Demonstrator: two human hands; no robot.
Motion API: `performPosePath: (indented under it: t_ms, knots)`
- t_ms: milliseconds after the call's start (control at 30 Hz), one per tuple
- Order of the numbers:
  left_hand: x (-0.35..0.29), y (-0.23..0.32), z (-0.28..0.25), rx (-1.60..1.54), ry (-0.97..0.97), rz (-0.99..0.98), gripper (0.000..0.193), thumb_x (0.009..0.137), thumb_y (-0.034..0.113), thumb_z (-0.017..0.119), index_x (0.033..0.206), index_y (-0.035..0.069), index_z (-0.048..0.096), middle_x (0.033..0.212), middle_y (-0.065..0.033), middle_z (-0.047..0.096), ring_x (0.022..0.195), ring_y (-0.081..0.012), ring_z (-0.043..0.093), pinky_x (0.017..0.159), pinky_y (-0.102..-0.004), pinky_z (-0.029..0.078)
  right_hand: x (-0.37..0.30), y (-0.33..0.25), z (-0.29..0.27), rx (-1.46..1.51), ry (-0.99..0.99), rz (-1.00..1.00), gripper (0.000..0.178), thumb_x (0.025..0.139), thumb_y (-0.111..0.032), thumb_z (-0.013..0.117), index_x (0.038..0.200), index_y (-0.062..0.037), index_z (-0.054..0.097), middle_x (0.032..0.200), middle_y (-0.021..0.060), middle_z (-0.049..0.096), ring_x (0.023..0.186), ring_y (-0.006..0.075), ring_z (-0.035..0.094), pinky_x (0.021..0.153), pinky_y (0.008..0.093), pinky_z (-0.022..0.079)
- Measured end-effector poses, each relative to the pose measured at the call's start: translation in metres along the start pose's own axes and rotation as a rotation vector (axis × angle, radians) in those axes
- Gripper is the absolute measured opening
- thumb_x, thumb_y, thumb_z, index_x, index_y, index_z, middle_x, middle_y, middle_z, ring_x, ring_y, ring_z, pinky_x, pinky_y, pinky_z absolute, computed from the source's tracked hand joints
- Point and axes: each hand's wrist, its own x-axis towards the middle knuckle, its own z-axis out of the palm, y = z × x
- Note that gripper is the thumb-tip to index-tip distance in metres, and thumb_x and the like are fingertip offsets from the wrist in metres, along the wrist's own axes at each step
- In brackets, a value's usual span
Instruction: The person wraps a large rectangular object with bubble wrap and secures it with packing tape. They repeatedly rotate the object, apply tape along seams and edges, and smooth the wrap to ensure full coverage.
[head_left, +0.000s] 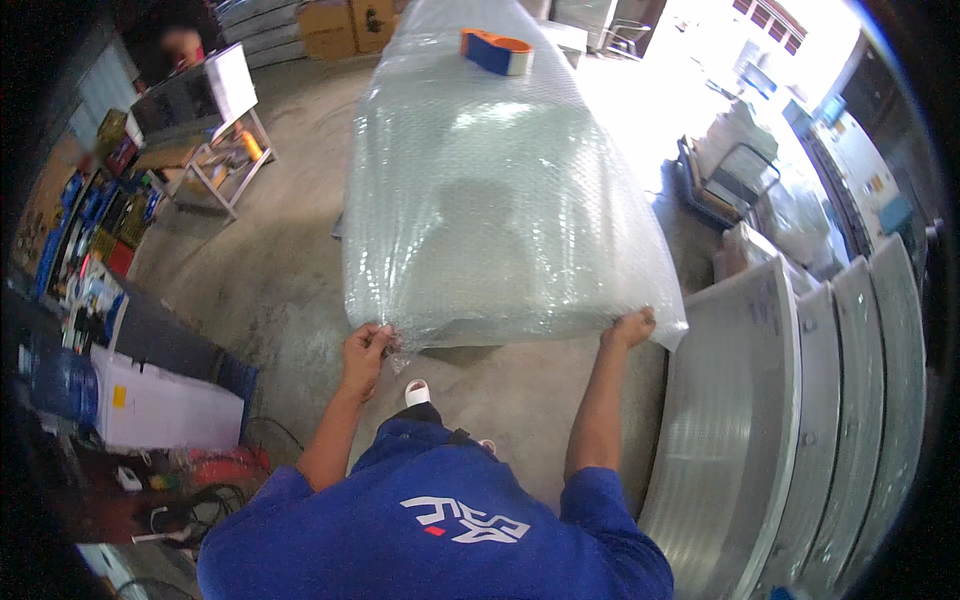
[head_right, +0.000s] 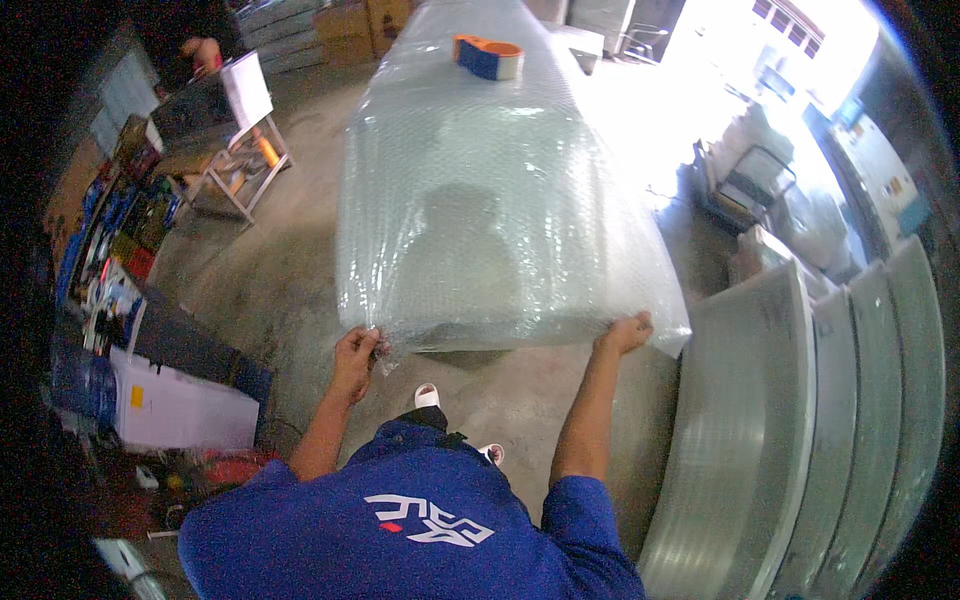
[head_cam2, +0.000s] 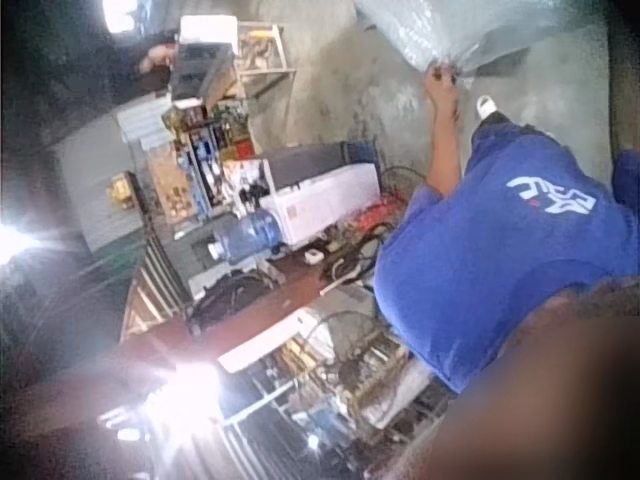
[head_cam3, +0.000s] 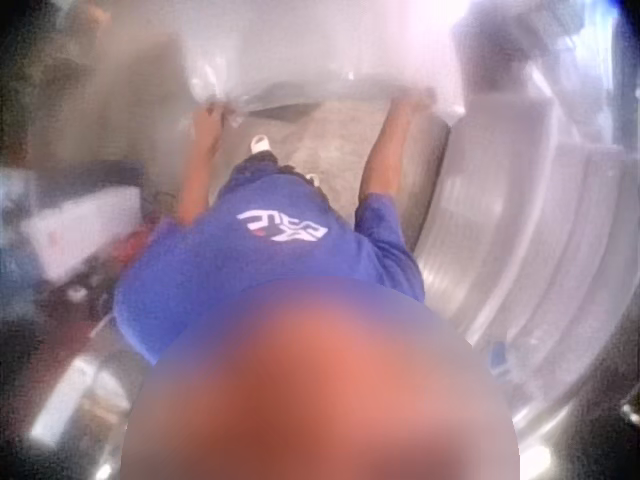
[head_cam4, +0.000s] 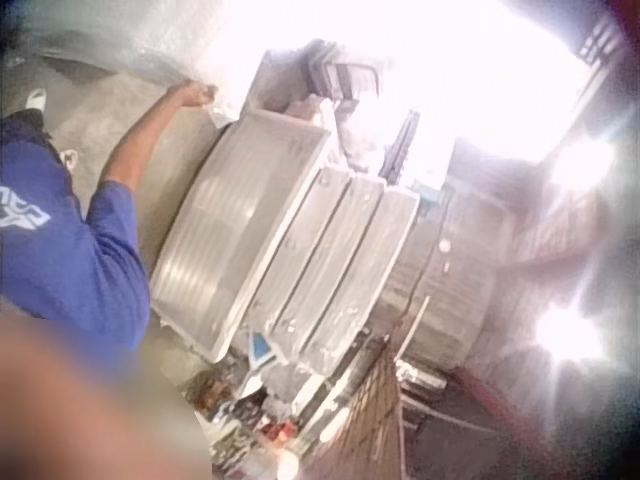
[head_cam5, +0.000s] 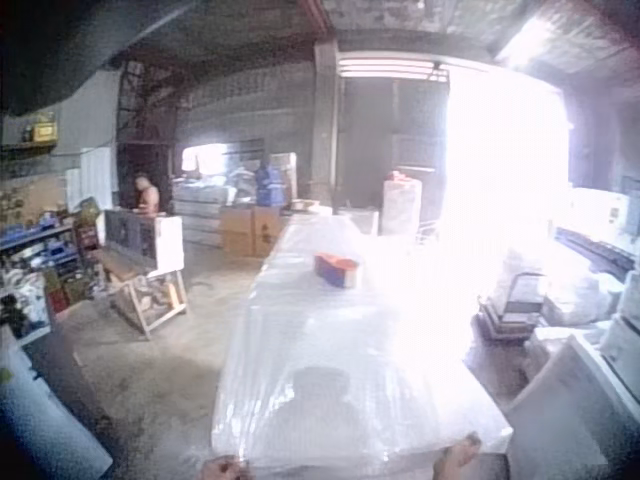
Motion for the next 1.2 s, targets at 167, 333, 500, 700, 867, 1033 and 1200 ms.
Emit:
performPosePath:
  t_ms: [167,333,500,700,867,1033,1200]
  knots:
    - [-0.003,0.000,-0.004,0.014,0.022,0.051,0.016,0.099,0.020,0.070,0.096,0.005,0.068,0.087,-0.0019,0.068,0.073,-0.0088,0.059,0.066,-0.0247,0.047,0.007,0.002,-0.003,-0.019,-0.057,-0.029,0.047,0.107,-0.034,0.048,0.125,0.0090,0.056,0.122,0.0227,0.064,0.102,0.0308,0.062,0.092,0.0412,0.050]
    - [0.005,-0.015,-0.003,0.056,0.082,0.052,0.017,0.098,0.023,0.072,0.094,0.007,0.067,0.083,0.0016,0.066,0.065,-0.0051,0.052,0.056,-0.0231,0.038,0.012,0.001,-0.009,0.000,-0.117,-0.031,0.045,0.108,-0.034,0.047,0.118,0.0096,0.056,0.118,0.0212,0.063,0.099,0.0288,0.062,0.087,0.0418,0.053]
    - [0.011,-0.021,-0.018,-0.038,0.070,0.047,0.013,0.099,0.021,0.071,0.094,0.009,0.069,0.083,0.0021,0.068,0.062,-0.0019,0.048,0.053,-0.0209,0.034,0.027,0.010,-0.012,0.087,-0.194,-0.055,0.041,0.108,-0.030,0.046,0.124,0.0061,0.054,0.116,0.0209,0.066,0.098,0.0286,0.064,0.084,0.0441,0.053]
    - [0.006,-0.023,-0.016,-0.112,0.038,0.050,0.013,0.100,0.019,0.069,0.096,0.007,0.068,0.097,-0.0029,0.070,0.089,-0.0125,0.062,0.083,-0.0294,0.050,0.044,0.026,-0.009,-0.046,-0.088,-0.196,0.041,0.109,-0.034,0.045,0.113,0.0042,0.059,0.096,0.0131,0.063,0.080,0.0216,0.058,0.067,0.0386,0.050]
    - [-0.004,-0.012,-0.006,-0.013,0.066,0.087,0.013,0.098,0.018,0.071,0.099,0.005,0.071,0.096,-0.0027,0.071,0.084,-0.0112,0.061,0.078,-0.0279,0.048,0.026,0.002,-0.010,-0.024,-0.095,-0.118,0.040,0.108,-0.037,0.048,0.104,0.0020,0.059,0.069,0.0035,0.052,0.052,0.0148,0.046,0.045,0.0328,0.034]
    - [-0.009,0.006,-0.006,0.049,0.099,0.035,0.016,0.096,0.017,0.074,0.105,0.004,0.072,0.096,-0.0033,0.072,0.073,-0.0082,0.060,0.067,-0.0234,0.045,-0.027,-0.030,-0.041,0.005,0.165,-0.139,0.029,0.104,-0.025,0.057,0.105,0.0038,0.058,0.088,0.0097,0.058,0.077,0.0189,0.056,0.066,0.0306,0.047]
    - [-0.015,0.008,0.018,-0.084,0.119,0.047,0.032,0.091,0.012,0.079,0.116,0.006,0.059,0.103,-0.0059,0.068,0.078,-0.0118,0.061,0.067,-0.0280,0.049,-0.143,-0.049,-0.044,-0.075,-0.272,-0.571,0.025,0.098,-0.014,0.063,0.117,0.0017,0.061,0.111,0.0150,0.064,0.102,0.0247,0.062,0.089,0.0371,0.050]
